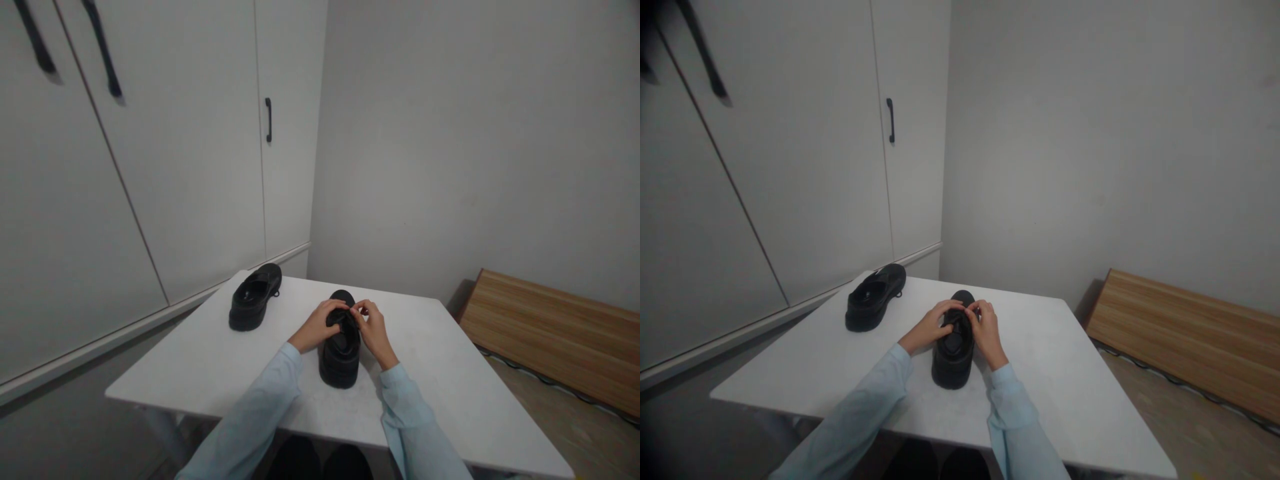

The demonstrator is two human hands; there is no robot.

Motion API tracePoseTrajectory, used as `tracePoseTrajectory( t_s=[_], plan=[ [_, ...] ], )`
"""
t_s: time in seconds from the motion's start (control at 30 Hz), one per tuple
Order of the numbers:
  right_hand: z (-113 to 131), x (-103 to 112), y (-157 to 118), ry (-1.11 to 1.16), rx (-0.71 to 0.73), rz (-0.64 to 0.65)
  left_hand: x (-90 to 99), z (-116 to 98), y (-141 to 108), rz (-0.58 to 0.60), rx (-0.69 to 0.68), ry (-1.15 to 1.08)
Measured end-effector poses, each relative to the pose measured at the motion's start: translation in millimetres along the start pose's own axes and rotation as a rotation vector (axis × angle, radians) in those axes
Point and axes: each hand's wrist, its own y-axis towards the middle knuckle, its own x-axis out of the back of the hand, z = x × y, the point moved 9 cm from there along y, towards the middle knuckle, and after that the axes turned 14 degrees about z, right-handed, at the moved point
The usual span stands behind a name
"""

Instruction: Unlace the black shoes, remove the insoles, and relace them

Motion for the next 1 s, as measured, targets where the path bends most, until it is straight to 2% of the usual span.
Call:
tracePoseTrajectory(
  t_s=[0.47, 0.73, 0.87, 1.0],
  plan=[
    [-8, -8, 3, 0.468, -0.050, 0.083, -3.6, -1, 1, 0.025, -0.005, 0.057],
    [-14, 3, 4, 0.342, -0.043, 0.011, -2.5, -3, 0, 0.019, -0.006, 0.040],
    [-20, 10, 4, 0.333, -0.050, -0.051, -1.9, -5, -1, 0.014, -0.007, 0.026],
    [-23, 9, 3, 0.359, -0.080, -0.057, -1.8, -4, -1, 0.009, 0.002, 0.025]
  ],
)
